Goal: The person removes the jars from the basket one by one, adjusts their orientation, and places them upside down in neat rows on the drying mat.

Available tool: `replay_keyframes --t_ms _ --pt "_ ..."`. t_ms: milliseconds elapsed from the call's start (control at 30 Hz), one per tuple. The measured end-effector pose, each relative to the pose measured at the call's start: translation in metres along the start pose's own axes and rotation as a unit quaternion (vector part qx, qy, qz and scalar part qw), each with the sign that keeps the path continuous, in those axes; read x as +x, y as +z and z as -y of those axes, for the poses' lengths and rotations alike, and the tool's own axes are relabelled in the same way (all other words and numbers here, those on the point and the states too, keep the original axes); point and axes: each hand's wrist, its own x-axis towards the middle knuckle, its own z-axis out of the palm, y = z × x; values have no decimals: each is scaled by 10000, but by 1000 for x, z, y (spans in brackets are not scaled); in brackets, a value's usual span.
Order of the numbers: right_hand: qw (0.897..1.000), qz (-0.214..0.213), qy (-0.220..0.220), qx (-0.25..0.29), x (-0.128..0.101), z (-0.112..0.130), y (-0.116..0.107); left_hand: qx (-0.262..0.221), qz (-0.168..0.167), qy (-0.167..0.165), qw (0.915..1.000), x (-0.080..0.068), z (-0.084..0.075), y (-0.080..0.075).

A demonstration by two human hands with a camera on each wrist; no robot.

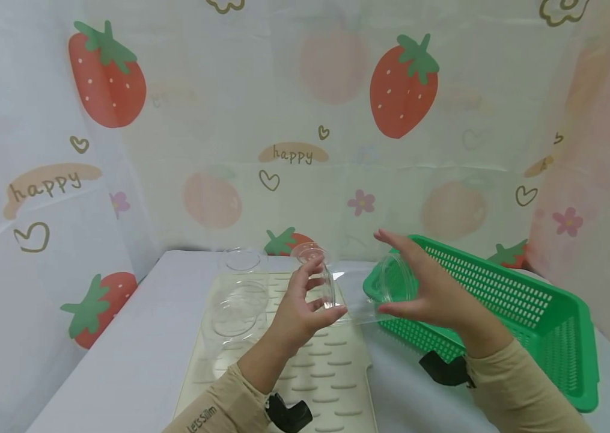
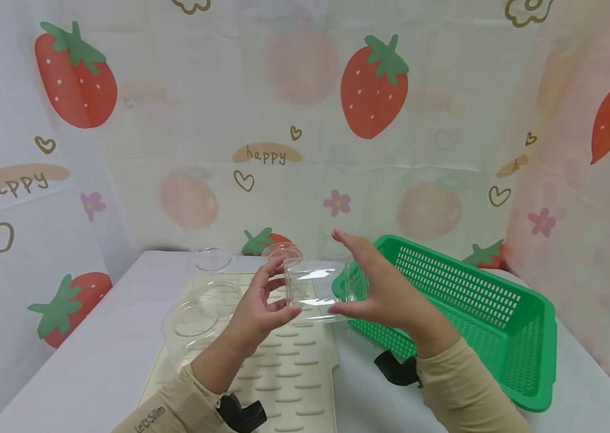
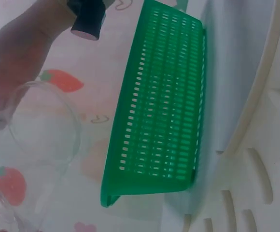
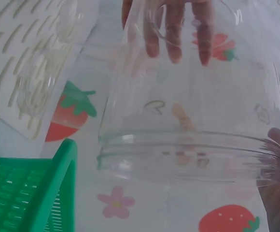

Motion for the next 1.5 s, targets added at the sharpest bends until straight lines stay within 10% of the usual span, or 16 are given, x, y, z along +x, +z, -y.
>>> replay_keyframes --t_ms 700,1067,1500 --pt "9720 1704 1088 -1198 2 0 13 623 287 108 9976 -5 -8 1" --pt "9647 1835 1097 -1537 4 0 18 933 418 -10 9948 -15 -36 5" --pt "9724 1391 1010 -1576 2 -2 19 916 312 100 9953 -5 -2 -4"
